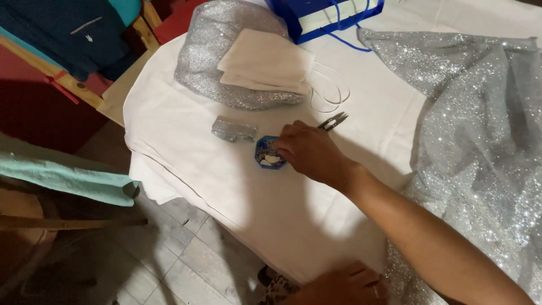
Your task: Measuring the edge of a silver sparkly fabric with a tape measure and pinning the fold in place to prepare for sewing.
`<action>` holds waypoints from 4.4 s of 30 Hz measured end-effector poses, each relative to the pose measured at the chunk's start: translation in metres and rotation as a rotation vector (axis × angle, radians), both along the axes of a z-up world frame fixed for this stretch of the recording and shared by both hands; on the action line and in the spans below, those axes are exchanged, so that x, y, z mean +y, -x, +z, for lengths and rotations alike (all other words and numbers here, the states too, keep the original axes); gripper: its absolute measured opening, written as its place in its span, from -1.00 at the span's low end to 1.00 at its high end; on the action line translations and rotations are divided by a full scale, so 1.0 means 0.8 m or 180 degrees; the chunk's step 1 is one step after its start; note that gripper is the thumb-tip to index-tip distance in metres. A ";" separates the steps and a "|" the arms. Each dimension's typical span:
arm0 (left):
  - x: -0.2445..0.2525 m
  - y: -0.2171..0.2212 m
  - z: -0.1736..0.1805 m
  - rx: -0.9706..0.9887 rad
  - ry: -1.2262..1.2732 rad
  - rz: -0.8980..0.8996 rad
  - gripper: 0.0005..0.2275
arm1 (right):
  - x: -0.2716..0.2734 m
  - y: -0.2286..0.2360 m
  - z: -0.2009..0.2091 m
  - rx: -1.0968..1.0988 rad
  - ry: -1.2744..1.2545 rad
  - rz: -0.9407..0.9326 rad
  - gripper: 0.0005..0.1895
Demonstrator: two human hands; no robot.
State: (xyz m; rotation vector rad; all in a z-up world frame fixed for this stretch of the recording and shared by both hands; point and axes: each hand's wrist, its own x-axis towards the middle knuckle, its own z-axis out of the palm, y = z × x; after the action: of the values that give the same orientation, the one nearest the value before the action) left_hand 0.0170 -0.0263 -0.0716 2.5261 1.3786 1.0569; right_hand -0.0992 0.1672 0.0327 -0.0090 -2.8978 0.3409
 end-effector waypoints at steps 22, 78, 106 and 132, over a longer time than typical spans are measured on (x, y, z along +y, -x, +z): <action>0.002 -0.003 -0.012 -0.0588 0.0185 -0.0198 -0.90 | 0.007 0.057 -0.027 -0.0703 0.0753 -0.0284 -0.93; -0.002 0.000 0.068 0.0532 -0.0451 0.0473 -0.89 | -0.015 -0.327 -0.003 -0.1295 0.2408 -0.0136 -0.82; -0.005 0.000 0.058 0.0559 -0.0312 0.0354 -0.80 | -0.016 -0.315 0.002 -0.1341 0.2485 -0.0024 -0.84; -0.003 -0.001 0.060 0.0539 -0.0334 0.0291 -0.81 | -0.019 -0.286 0.017 -0.1922 0.2127 0.0006 -0.93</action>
State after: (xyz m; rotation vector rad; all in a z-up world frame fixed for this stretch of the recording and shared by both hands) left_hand 0.0181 -0.0287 -0.0237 2.7075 1.5330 0.9735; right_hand 0.1296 0.1523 0.0465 -0.2576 -3.1680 1.5144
